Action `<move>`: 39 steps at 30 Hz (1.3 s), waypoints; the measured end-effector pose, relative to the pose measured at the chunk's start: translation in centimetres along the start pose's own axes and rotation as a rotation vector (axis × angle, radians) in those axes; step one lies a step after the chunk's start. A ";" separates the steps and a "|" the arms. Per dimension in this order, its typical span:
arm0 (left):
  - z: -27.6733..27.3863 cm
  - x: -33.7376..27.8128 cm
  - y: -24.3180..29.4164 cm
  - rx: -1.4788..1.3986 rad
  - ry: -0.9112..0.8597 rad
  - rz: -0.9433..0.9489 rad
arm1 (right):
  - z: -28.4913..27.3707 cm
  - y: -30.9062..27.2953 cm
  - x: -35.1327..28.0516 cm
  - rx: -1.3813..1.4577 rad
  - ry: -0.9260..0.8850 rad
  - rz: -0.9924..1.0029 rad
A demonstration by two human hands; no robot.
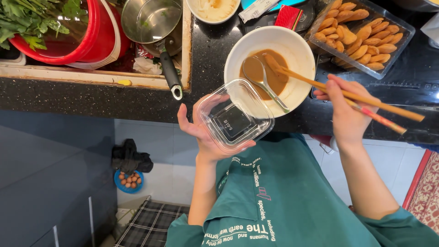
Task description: Dipping ladyfingers into coffee and layering them with cream in a container to assemble tiramisu.
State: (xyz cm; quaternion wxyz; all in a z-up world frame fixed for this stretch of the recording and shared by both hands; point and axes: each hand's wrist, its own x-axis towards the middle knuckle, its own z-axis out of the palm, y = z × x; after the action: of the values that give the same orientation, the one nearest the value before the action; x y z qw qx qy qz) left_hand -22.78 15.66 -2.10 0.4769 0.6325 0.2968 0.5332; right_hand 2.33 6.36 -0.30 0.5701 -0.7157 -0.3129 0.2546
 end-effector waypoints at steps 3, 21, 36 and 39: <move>0.1 -0.1 -0.2 -0.016 -0.001 -0.002 | -0.4 -0.3 0.1 -0.017 -0.004 -0.022; 0.4 -0.3 -0.1 0.012 -0.005 -0.021 | -0.5 0.3 1.5 -0.052 -0.155 0.000; 0.8 -0.5 -0.4 0.006 -0.003 -0.023 | -2.8 2.0 2.0 0.038 -0.097 0.014; 0.8 -0.6 -0.5 0.009 0.001 -0.023 | -2.3 0.1 1.7 -0.095 -0.209 -0.057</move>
State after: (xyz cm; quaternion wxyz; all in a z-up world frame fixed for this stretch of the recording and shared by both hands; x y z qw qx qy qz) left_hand -22.10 15.07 -2.79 0.4802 0.6310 0.3067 0.5265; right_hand 5.14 6.13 0.06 0.5066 -0.7024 -0.4027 0.2965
